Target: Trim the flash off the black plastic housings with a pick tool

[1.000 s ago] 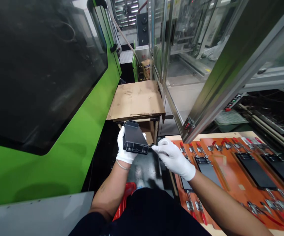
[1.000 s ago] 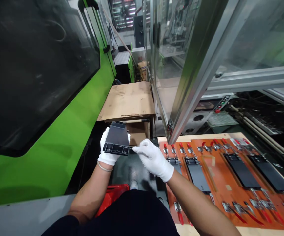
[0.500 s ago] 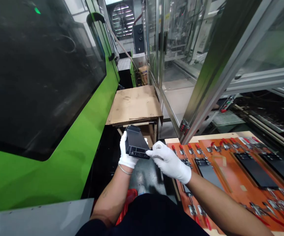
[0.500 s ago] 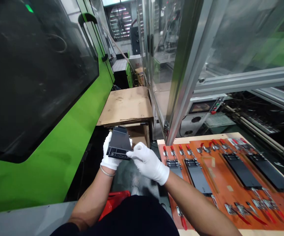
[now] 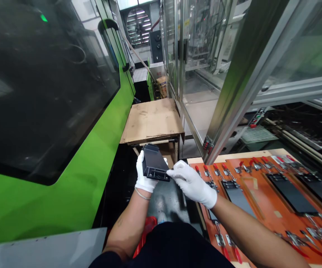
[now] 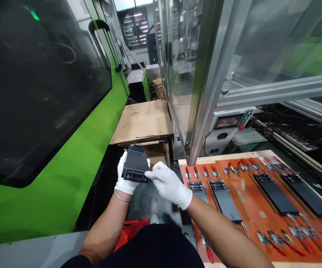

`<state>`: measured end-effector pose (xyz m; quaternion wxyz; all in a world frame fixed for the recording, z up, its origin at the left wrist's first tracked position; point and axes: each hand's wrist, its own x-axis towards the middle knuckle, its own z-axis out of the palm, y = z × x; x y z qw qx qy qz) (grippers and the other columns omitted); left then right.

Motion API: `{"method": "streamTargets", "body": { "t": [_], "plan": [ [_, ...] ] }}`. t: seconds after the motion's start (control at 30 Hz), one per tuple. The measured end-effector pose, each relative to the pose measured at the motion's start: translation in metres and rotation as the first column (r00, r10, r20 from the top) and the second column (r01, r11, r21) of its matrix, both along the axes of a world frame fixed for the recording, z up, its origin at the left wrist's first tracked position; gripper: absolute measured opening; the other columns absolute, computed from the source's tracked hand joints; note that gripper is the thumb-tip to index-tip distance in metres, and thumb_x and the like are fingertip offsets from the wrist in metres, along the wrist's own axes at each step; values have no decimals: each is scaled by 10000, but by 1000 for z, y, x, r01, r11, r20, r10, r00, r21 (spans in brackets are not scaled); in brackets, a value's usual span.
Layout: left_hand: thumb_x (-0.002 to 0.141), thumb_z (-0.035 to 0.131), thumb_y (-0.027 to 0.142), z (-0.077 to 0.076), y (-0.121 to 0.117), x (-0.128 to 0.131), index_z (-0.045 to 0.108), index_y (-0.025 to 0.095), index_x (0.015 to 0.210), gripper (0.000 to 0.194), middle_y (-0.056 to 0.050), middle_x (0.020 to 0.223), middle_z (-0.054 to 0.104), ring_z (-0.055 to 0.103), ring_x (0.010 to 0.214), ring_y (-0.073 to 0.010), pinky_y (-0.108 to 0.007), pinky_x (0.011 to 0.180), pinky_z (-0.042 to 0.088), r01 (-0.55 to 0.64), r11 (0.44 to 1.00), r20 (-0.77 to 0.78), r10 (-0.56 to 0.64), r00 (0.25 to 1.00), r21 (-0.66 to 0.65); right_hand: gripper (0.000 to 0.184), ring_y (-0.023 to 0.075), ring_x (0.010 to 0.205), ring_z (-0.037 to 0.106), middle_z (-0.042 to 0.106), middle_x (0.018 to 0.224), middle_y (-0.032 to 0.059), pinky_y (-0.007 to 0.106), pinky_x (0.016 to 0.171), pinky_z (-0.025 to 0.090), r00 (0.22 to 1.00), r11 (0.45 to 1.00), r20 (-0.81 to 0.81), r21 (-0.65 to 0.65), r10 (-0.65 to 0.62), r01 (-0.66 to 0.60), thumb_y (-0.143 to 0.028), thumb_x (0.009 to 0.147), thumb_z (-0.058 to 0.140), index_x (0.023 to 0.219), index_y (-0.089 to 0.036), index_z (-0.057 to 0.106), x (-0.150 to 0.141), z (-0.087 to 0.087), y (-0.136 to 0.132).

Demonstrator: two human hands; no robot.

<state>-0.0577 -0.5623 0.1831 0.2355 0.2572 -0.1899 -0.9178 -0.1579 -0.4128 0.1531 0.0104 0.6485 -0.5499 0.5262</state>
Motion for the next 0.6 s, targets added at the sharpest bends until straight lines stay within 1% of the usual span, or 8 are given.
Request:
{"method": "streamTargets", "body": {
  "t": [0.13,0.3,0.4,0.5,0.57,0.6],
  "plan": [
    [972,509,551,1,1,0,722,120,842,499,-111,740,730,719,664,-261,-414,662,615,18,1000,6,-18,1000,7,275,156,770,526,518,840,14,268,682,486,999,999,-24,20,33,-32,-72,986,477,1027,-234,695,0,-1,0],
    [960,535,537,0,1,0,718,119,856,467,-101,749,730,716,663,-256,-409,664,613,-20,1000,-3,20,1000,8,269,159,777,529,523,847,17,272,681,484,999,999,-34,33,-3,4,-82,990,474,1021,-237,692,1,-2,2],
    [946,566,523,-1,2,0,713,120,858,438,-103,747,729,716,666,-263,-414,654,613,-25,1000,14,25,1000,16,259,153,768,530,520,846,13,260,669,481,999,1000,-41,13,18,-17,-82,987,483,1018,-237,688,2,1,0],
    [936,569,539,-2,2,0,711,115,862,454,-114,745,726,710,650,-272,-417,627,608,-16,1000,36,15,999,18,276,160,782,539,528,856,18,275,700,504,999,998,-19,-45,-47,46,-68,971,487,1074,-238,678,5,3,-4],
    [948,535,551,-2,2,-1,703,108,847,485,-125,735,720,707,640,-280,-420,613,605,-1,1000,50,0,999,22,300,163,785,541,531,866,22,276,693,506,996,996,-54,-58,-70,67,-58,953,489,1103,-238,676,8,2,-6],
    [956,516,554,-2,2,-1,697,106,836,497,-128,728,716,705,636,-281,-423,613,604,12,999,54,-14,998,30,304,161,783,541,529,866,20,270,683,504,995,997,-76,-54,-61,57,-55,946,492,1099,-240,678,10,2,-6]
  ]
}}
